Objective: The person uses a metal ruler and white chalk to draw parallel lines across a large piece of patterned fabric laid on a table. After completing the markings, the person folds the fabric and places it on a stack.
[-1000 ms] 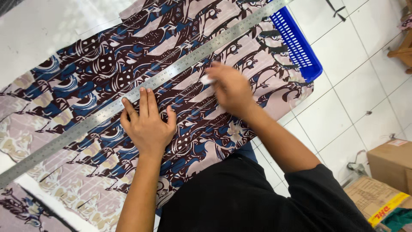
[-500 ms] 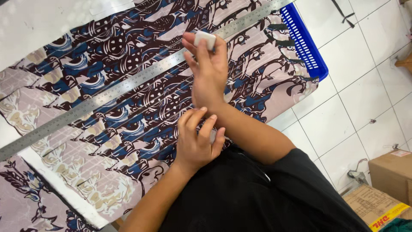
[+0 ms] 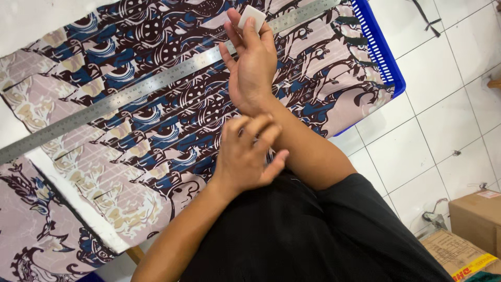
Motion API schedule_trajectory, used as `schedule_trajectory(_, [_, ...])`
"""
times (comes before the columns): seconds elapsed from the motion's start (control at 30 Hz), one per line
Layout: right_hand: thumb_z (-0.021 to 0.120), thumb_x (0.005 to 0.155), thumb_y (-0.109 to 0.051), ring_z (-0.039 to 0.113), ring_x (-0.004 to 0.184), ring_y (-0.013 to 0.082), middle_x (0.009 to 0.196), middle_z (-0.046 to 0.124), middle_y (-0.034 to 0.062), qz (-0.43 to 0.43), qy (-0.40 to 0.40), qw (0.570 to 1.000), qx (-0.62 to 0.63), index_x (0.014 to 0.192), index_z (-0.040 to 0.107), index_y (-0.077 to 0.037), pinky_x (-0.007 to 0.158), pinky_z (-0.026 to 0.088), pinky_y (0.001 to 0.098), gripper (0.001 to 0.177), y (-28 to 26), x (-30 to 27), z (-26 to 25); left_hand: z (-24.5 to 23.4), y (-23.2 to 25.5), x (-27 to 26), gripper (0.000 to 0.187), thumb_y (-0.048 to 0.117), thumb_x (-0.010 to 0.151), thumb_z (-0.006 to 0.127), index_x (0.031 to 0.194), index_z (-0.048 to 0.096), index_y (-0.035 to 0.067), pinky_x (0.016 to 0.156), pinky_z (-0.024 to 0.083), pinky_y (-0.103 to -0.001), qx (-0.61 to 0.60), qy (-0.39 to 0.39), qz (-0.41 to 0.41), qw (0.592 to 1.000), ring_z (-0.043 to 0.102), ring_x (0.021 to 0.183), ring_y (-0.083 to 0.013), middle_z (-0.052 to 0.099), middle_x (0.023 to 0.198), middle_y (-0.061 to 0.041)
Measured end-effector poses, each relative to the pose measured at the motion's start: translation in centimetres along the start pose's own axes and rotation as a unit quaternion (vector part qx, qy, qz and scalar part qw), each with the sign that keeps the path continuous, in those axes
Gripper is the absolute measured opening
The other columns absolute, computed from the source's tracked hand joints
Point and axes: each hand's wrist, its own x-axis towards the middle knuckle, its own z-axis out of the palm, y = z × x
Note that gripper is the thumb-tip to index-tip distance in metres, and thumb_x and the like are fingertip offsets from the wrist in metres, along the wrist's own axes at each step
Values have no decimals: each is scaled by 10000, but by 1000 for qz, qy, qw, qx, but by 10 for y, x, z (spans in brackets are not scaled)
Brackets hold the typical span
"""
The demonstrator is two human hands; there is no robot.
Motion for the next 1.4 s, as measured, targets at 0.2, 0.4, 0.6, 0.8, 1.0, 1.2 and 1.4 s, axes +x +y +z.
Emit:
schedule_trajectory(0.2, [464, 1098, -301, 584, 1208, 161, 1329, 662, 30, 25, -14, 999, -18, 1280, 502, -149, 1035, 454, 486, 240, 2, -7, 1, -13, -10, 6, 677, 414, 916, 738, 1460, 529, 68, 1134, 385, -518, 70, 59, -61, 994, 426, 1328, -364, 460, 1500, -119])
schedule_trajectory(0.4, [462, 1087, -288, 546, 1210, 147, 1327, 641, -13, 99, -8, 994, 37, 1296, 475, -162, 1036, 416, 501, 245, 2, -5, 1, -13, 3, -6, 532, 394, 933, 750, 1370, 639, 111, 1060, 414, -455, 37, -16, 24, 999, 469, 1270, -294, 528, 1443, -66])
schedule_trajectory(0.6, [491, 1076, -265, 547, 1221, 145, 1345, 631, -16, 135, -45, 987, 75, 1311, 495, -152, 1075, 426, 519, 261, 6, -8, -3, -14, 3, -11, 434, 410, 958, 752, 1328, 696, 189, 1077, 398, -463, 22, -43, 75, 996, 453, 1273, -268, 534, 1390, -37])
schedule_trajectory(0.8, [520, 1069, -286, 550, 1197, 152, 1349, 645, -4, 178, -7, 982, 65, 1313, 490, -141, 1029, 450, 487, 286, 8, -17, 3, -31, -14, 0, 578, 523, 901, 743, 1365, 659, 189, 1053, 343, -529, 128, 31, -15, 991, 410, 1303, -352, 508, 1400, -94])
schedule_trajectory(1.0, [514, 1064, -285, 548, 1184, 144, 1343, 641, -8, 161, -26, 985, 56, 1327, 498, -142, 1000, 455, 476, 300, 10, -20, 4, -37, -10, -5, 620, 476, 937, 739, 1416, 632, 99, 1063, 386, -520, 101, 15, 1, 995, 451, 1282, -353, 531, 1404, -110])
schedule_trajectory(1.2, [487, 1068, -287, 549, 1197, 136, 1336, 637, -34, 163, -28, 985, 49, 1307, 492, -160, 1001, 457, 473, 271, 15, -19, 3, -24, -1, -7, 431, 396, 966, 755, 1299, 694, 129, 1027, 421, -477, 21, -38, 81, 996, 509, 1205, -308, 583, 1344, -58])
schedule_trajectory(1.4, [508, 1067, -283, 558, 1160, 160, 1312, 655, 4, 170, 3, 985, 17, 1262, 491, -139, 973, 468, 466, 243, 25, -24, -5, -28, -18, -9, 495, 473, 925, 733, 1299, 686, 152, 1076, 353, -541, 75, 6, 6, 997, 473, 1261, -347, 575, 1416, -77])
